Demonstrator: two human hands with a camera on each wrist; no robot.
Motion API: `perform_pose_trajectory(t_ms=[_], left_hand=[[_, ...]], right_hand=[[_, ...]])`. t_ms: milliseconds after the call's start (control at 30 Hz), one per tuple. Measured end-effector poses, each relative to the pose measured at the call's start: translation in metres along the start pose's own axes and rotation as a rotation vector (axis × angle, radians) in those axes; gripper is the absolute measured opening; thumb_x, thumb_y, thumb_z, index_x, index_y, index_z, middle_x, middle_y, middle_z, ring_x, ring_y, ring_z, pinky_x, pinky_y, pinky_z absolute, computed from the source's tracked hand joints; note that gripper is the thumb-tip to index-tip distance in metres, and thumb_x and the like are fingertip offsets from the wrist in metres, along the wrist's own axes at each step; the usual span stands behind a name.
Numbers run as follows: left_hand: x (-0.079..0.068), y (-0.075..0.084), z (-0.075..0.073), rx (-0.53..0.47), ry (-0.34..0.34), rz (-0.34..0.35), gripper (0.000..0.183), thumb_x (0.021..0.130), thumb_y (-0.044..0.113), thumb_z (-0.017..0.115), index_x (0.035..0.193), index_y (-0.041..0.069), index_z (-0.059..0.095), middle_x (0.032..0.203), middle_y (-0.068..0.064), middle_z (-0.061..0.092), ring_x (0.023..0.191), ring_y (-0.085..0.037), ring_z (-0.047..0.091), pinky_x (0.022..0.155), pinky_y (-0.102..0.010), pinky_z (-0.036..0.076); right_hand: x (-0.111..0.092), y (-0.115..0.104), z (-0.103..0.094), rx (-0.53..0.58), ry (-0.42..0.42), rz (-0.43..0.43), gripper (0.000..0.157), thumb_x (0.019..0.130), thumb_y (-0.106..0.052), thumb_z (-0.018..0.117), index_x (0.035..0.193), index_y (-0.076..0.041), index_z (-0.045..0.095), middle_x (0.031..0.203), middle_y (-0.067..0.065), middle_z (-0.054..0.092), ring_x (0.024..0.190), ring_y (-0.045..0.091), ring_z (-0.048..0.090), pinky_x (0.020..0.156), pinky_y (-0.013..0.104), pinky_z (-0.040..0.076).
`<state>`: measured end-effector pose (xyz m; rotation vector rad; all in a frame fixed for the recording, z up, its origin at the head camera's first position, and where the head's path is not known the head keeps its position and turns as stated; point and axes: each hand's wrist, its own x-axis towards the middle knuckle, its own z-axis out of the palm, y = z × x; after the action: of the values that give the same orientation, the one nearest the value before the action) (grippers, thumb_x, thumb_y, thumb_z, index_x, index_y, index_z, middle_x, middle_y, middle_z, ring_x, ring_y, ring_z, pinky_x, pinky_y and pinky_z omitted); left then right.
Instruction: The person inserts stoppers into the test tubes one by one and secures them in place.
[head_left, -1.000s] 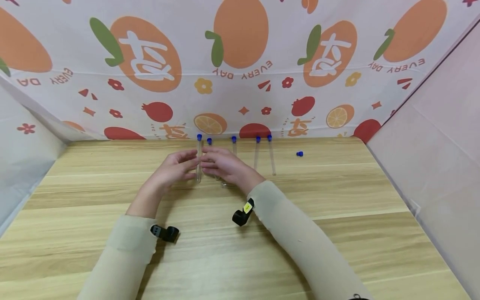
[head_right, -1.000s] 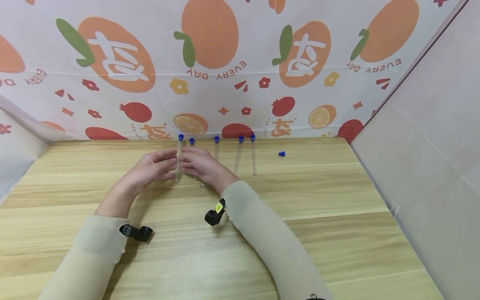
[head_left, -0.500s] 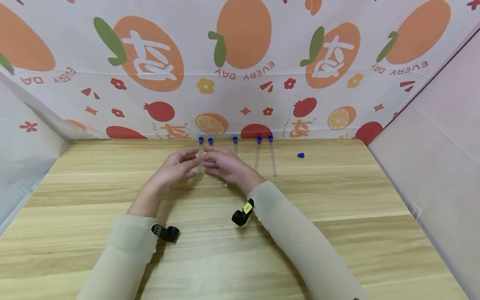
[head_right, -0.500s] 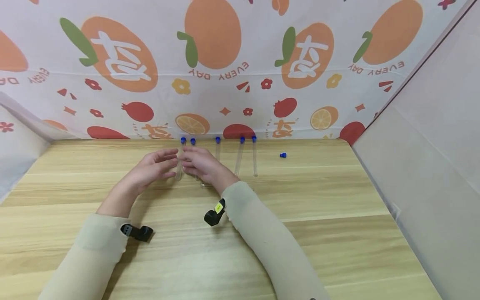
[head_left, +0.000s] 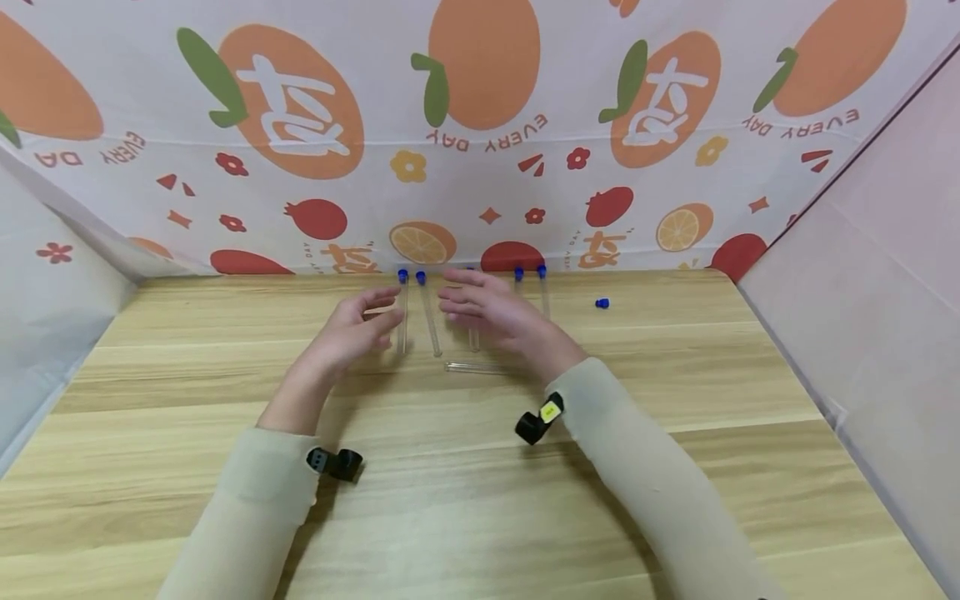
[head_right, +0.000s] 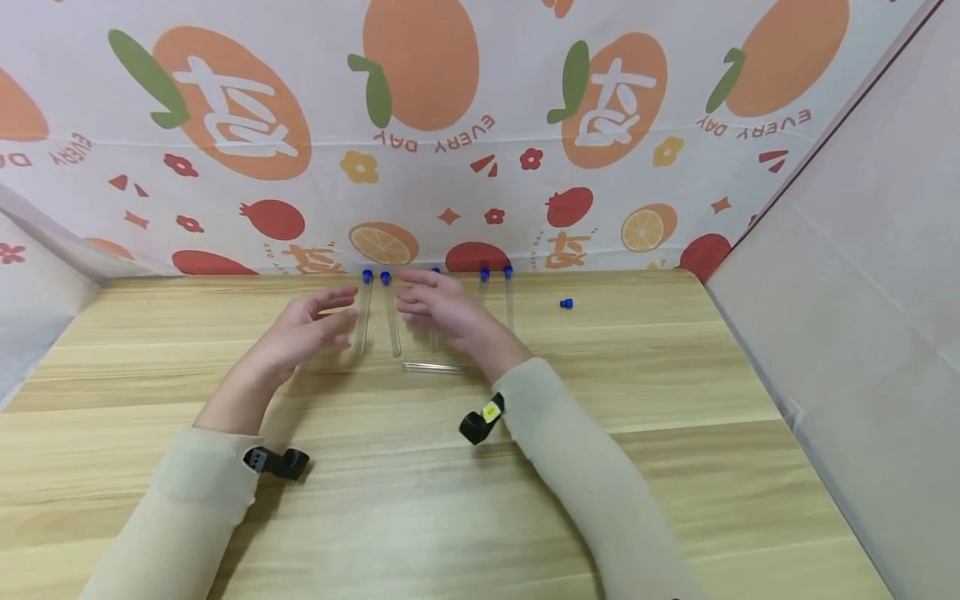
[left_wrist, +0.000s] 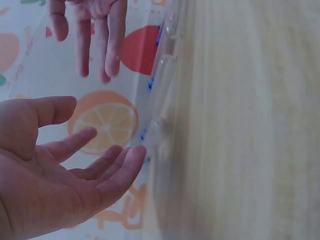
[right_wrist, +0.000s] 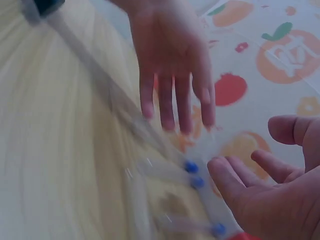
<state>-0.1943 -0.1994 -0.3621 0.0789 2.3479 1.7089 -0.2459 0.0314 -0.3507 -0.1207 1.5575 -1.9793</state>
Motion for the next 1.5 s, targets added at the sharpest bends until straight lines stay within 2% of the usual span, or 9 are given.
perform_pose_trajectory(t_ms=[100,267,367,500,600,733,1033,1267,1500], left_hand=[[-0.005,0.009,0.007,0.071,0.034,0.074,0.052,0.103,0.019,0.054,0.151,0.005,0.04,0.154,-0.02,0.039,0.132,-0.036,0.049,0.102,-0.051,0.049],[-0.012,0.023,0.025,0.223,0.052,0.241,0.042,0.102,0.015,0.056,0.142,0.004,0.052,0.14,-0.018,0.055,0.121,-0.037,0.059,0.094,-0.049,0.054],[-0.016,0.029,0.039,0.315,0.026,0.346,0.036,0.101,0.013,0.058,0.136,0.003,0.058,0.132,-0.016,0.062,0.113,-0.033,0.064,0.089,-0.047,0.057],[-0.022,0.034,0.059,0.462,-0.033,0.433,0.031,0.099,0.014,0.061,0.129,0.005,0.064,0.127,-0.011,0.066,0.107,-0.026,0.067,0.086,-0.042,0.058],[-0.023,0.035,0.072,0.58,-0.071,0.461,0.027,0.099,0.017,0.064,0.124,0.009,0.067,0.124,-0.007,0.067,0.105,-0.024,0.066,0.087,-0.041,0.057],[-0.022,0.032,0.084,0.679,-0.103,0.484,0.024,0.098,0.018,0.065,0.12,0.01,0.07,0.121,-0.006,0.068,0.104,-0.025,0.065,0.09,-0.042,0.055],[-0.019,0.026,0.093,0.732,-0.167,0.5,0.026,0.098,0.017,0.064,0.122,0.008,0.069,0.124,-0.006,0.067,0.118,-0.026,0.062,0.102,-0.046,0.05],[-0.02,0.024,0.096,0.796,-0.265,0.439,0.034,0.097,0.017,0.065,0.129,0.007,0.065,0.137,-0.014,0.061,0.131,-0.031,0.054,0.112,-0.047,0.041],[-0.02,0.022,0.096,0.807,-0.288,0.431,0.036,0.094,0.015,0.07,0.129,0.007,0.066,0.133,-0.011,0.064,0.127,-0.03,0.057,0.11,-0.047,0.043]], right_hand=[[-0.014,-0.008,-0.021,-0.104,0.022,-0.056,0.042,0.102,-0.008,0.055,0.144,-0.008,0.05,0.138,0.015,0.059,0.118,0.024,0.063,0.111,0.044,0.043],[-0.034,-0.017,-0.059,-0.311,0.085,-0.121,0.04,0.102,-0.012,0.056,0.142,-0.01,0.053,0.138,0.011,0.057,0.121,0.027,0.059,0.108,0.047,0.046],[-0.044,-0.021,-0.082,-0.431,0.14,-0.146,0.038,0.102,-0.014,0.056,0.14,-0.009,0.054,0.138,0.011,0.056,0.123,0.028,0.056,0.108,0.051,0.046],[-0.053,-0.026,-0.112,-0.713,0.234,-0.218,0.039,0.101,-0.016,0.059,0.139,-0.009,0.057,0.138,0.013,0.057,0.12,0.027,0.055,0.104,0.048,0.048],[-0.055,-0.027,-0.135,-0.948,0.327,-0.277,0.039,0.098,-0.017,0.062,0.136,-0.01,0.06,0.14,0.012,0.057,0.121,0.029,0.055,0.102,0.046,0.048],[-0.056,-0.026,-0.162,-1.158,0.41,-0.307,0.042,0.096,-0.02,0.064,0.137,-0.011,0.061,0.145,0.007,0.054,0.128,0.032,0.052,0.108,0.05,0.043],[-0.057,-0.015,-0.199,-1.526,0.411,-0.261,0.055,0.091,-0.027,0.072,0.14,-0.009,0.056,0.148,0.02,0.046,0.137,0.043,0.038,0.114,0.059,0.031],[-0.059,-0.011,-0.207,-1.65,0.372,-0.193,0.058,0.093,-0.033,0.071,0.145,-0.014,0.052,0.155,0.022,0.036,0.143,0.045,0.027,0.115,0.064,0.025],[-0.055,-0.006,-0.214,-1.716,0.328,-0.197,0.051,0.096,-0.036,0.065,0.142,-0.015,0.057,0.157,0.025,0.032,0.146,0.048,0.022,0.117,0.066,0.02]])
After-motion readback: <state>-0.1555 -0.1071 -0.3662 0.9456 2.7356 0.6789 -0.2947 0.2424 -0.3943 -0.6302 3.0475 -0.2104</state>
